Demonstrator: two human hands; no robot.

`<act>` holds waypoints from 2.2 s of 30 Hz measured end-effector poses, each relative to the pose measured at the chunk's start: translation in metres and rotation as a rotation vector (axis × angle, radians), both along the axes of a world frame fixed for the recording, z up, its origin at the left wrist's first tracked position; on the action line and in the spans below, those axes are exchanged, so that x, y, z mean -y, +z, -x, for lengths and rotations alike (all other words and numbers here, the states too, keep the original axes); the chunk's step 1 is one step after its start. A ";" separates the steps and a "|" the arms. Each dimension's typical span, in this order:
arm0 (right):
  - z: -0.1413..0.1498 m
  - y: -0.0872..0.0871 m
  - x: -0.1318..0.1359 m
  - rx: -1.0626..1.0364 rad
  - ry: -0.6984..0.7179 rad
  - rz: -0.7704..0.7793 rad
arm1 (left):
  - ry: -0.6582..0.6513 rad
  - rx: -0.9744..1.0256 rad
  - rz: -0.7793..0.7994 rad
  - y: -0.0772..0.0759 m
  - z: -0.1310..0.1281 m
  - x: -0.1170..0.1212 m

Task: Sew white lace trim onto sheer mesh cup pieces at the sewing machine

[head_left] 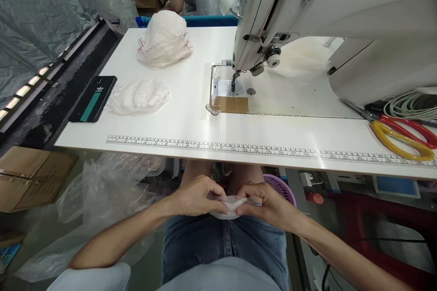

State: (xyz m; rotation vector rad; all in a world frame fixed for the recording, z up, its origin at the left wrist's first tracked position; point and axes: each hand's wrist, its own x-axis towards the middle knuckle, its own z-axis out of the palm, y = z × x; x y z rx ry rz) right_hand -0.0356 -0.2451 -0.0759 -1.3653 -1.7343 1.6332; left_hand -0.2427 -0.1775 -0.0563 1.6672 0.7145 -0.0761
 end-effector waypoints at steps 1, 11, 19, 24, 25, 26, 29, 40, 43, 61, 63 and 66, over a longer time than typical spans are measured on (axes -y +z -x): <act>0.000 -0.001 0.000 0.002 0.006 0.003 | 0.005 0.000 0.018 0.000 0.001 0.000; -0.003 -0.005 0.002 0.042 -0.027 0.029 | -0.020 -0.050 0.020 -0.002 0.002 -0.001; -0.008 -0.009 0.002 -0.070 -0.038 0.110 | -0.013 -0.080 0.067 0.000 0.006 -0.002; -0.008 -0.007 0.002 -0.078 -0.032 0.130 | 0.000 -0.043 0.146 -0.002 0.007 -0.003; -0.007 -0.007 0.002 -0.072 -0.027 0.127 | -0.002 -0.030 0.151 -0.002 0.008 -0.004; -0.006 -0.006 0.002 -0.064 -0.021 0.122 | -0.004 -0.013 0.155 -0.002 0.008 -0.004; -0.003 -0.003 0.002 -0.041 0.013 0.101 | -0.013 0.042 0.188 -0.003 0.005 -0.002; 0.000 0.002 0.005 0.109 0.081 0.058 | 0.111 -0.069 0.272 -0.015 -0.002 0.009; 0.000 0.001 0.005 0.106 0.098 0.051 | 0.121 -0.057 0.319 -0.016 0.004 0.009; 0.001 0.005 0.006 0.082 0.141 -0.019 | 0.168 -0.030 0.411 -0.021 -0.009 0.017; 0.000 0.003 0.006 0.065 0.139 -0.014 | 0.177 -0.031 0.406 -0.023 -0.009 0.018; -0.001 0.001 0.008 0.098 0.154 -0.015 | 0.187 -0.020 0.394 -0.026 -0.009 0.018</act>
